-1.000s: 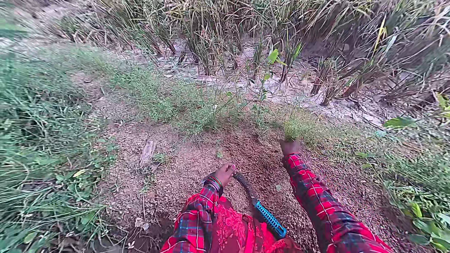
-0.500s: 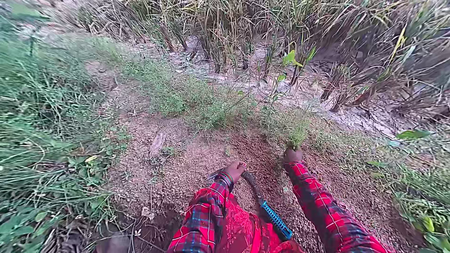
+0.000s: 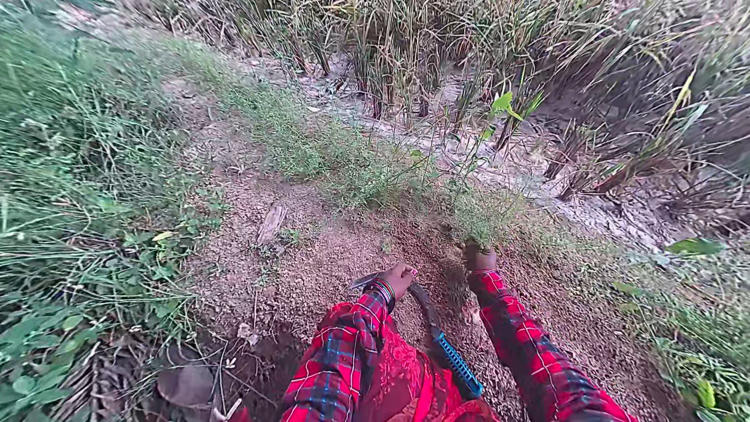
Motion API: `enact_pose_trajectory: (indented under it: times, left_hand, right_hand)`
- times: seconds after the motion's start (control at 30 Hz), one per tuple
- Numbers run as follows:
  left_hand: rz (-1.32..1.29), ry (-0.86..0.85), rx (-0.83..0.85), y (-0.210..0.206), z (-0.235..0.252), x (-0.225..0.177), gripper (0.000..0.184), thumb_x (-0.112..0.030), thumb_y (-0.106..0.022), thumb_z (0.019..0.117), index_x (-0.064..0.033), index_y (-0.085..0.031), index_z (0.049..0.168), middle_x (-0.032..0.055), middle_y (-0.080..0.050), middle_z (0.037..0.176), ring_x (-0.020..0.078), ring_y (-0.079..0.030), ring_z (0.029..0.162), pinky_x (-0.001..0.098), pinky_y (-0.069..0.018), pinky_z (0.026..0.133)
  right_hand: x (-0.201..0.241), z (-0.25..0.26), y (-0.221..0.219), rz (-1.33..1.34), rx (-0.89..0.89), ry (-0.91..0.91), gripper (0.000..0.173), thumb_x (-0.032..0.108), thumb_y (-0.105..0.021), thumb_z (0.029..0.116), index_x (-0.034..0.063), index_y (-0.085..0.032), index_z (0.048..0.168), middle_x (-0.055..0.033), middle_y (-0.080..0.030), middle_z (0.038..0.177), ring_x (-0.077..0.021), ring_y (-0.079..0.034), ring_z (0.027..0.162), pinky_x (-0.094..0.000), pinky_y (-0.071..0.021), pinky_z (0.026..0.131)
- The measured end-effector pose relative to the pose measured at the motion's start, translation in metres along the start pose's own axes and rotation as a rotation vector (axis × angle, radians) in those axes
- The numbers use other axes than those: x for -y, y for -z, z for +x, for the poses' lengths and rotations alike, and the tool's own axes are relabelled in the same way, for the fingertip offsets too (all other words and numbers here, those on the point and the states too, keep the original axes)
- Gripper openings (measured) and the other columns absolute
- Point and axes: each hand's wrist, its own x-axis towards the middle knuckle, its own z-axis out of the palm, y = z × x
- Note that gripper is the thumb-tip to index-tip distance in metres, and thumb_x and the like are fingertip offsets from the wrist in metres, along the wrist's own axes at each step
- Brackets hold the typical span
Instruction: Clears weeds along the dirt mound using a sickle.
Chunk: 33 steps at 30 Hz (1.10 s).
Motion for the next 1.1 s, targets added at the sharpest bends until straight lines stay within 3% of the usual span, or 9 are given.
enact_pose_trajectory:
  times: [0.1, 0.2, 0.27, 0.43, 0.53, 0.7, 0.83, 0.93, 1.1]
  left_hand:
    - [0.002, 0.025, 0.018, -0.001, -0.003, -0.005, 0.045, -0.028, -0.041, 0.1130, 0.0002, -0.048, 0.147, 0.0232, -0.058, 0.140, 0.0324, -0.059, 0.128, 0.0477, -0.0442, 0.111]
    - [0.034, 0.014, 0.026, -0.002, -0.002, -0.009, 0.045, -0.029, -0.041, 0.1130, -0.0004, -0.049, 0.147, 0.0225, -0.059, 0.140, 0.0313, -0.060, 0.127, 0.0468, -0.0440, 0.110]
    - [0.037, 0.004, 0.025, -0.002, -0.003, -0.009, 0.044, -0.028, -0.041, 0.1131, 0.0000, -0.049, 0.146, 0.0228, -0.059, 0.139, 0.0311, -0.060, 0.126, 0.0466, -0.0445, 0.109]
    - [0.001, 0.025, -0.007, -0.003, -0.002, 0.001, 0.043, -0.028, -0.042, 0.1127, -0.0008, -0.050, 0.145, 0.0224, -0.060, 0.139, 0.0313, -0.061, 0.124, 0.0470, -0.0472, 0.104]
    - [0.001, 0.026, -0.012, -0.006, 0.001, 0.007, 0.043, -0.025, -0.042, 0.1126, 0.0018, -0.049, 0.146, 0.0241, -0.059, 0.139, 0.0323, -0.062, 0.125, 0.0469, -0.0472, 0.109]
    - [0.021, 0.049, -0.024, -0.006, 0.002, 0.004, 0.043, -0.026, -0.042, 0.1127, 0.0013, -0.050, 0.145, 0.0244, -0.059, 0.139, 0.0332, -0.062, 0.125, 0.0483, -0.0473, 0.108]
    - [0.034, 0.049, -0.026, -0.006, 0.001, 0.004, 0.044, -0.026, -0.042, 0.1128, 0.0021, -0.048, 0.146, 0.0244, -0.058, 0.140, 0.0332, -0.061, 0.127, 0.0465, -0.0457, 0.110]
    - [0.049, 0.033, -0.035, -0.006, 0.003, 0.004, 0.042, -0.025, -0.043, 0.1124, 0.0020, -0.050, 0.145, 0.0247, -0.059, 0.139, 0.0336, -0.060, 0.128, 0.0471, -0.0455, 0.111]
    - [0.056, -0.024, -0.119, -0.011, -0.004, -0.004, 0.039, -0.020, -0.046, 0.1112, 0.0000, -0.053, 0.144, 0.0225, -0.061, 0.138, 0.0296, -0.064, 0.123, 0.0449, -0.0489, 0.107]
  right_hand:
    - [0.010, 0.000, 0.049, -0.206, 0.095, 0.162, 0.018, 0.006, -0.058, 0.1008, -0.0083, -0.064, 0.111, -0.0058, -0.066, 0.077, -0.0100, -0.062, 0.065, -0.0303, -0.0549, 0.070]
    - [0.004, 0.004, 0.083, -0.626, 0.336, 0.018, 0.034, 0.016, -0.061, 0.1021, -0.0081, -0.062, 0.127, -0.0247, -0.069, 0.112, -0.0332, -0.069, 0.102, -0.0515, -0.0519, 0.097]
    - [-0.009, -0.005, 0.081, -0.787, 0.452, -0.060, 0.044, 0.026, -0.068, 0.0991, -0.0051, -0.062, 0.130, -0.0281, -0.066, 0.124, -0.0408, -0.064, 0.118, -0.0593, -0.0453, 0.105]
    - [-0.032, -0.038, 0.044, -0.845, 0.332, 0.017, 0.058, 0.031, -0.074, 0.0944, -0.0022, -0.059, 0.139, -0.0268, -0.054, 0.145, -0.0411, -0.051, 0.137, -0.0560, -0.0384, 0.116]
    - [-0.039, -0.041, 0.044, -0.698, 0.269, 0.106, 0.048, 0.011, -0.069, 0.0939, -0.0067, -0.059, 0.137, -0.0279, -0.061, 0.136, -0.0404, -0.058, 0.131, -0.0552, -0.0413, 0.113]
    - [-0.028, -0.017, 0.085, -0.387, 0.065, 0.038, 0.037, 0.012, -0.067, 0.0980, -0.0078, -0.061, 0.129, -0.0253, -0.069, 0.120, -0.0329, -0.068, 0.112, -0.0481, -0.0509, 0.103]
    - [-0.026, 0.009, 0.164, -0.534, -0.187, -0.154, 0.046, 0.019, -0.060, 0.1041, -0.0061, -0.052, 0.142, -0.0302, -0.062, 0.133, -0.0411, -0.060, 0.127, -0.0552, -0.0437, 0.110]
    - [-0.045, 0.004, 0.200, -0.826, -0.119, -0.206, 0.057, 0.016, -0.060, 0.1017, -0.0050, -0.041, 0.151, -0.0303, -0.056, 0.141, -0.0436, -0.056, 0.133, -0.0592, -0.0425, 0.111]
    - [-0.078, 0.013, 0.215, -1.134, 0.025, -0.045, 0.063, 0.014, -0.072, 0.0895, -0.0036, -0.051, 0.146, -0.0254, -0.037, 0.161, -0.0500, -0.036, 0.146, -0.0684, -0.0354, 0.112]
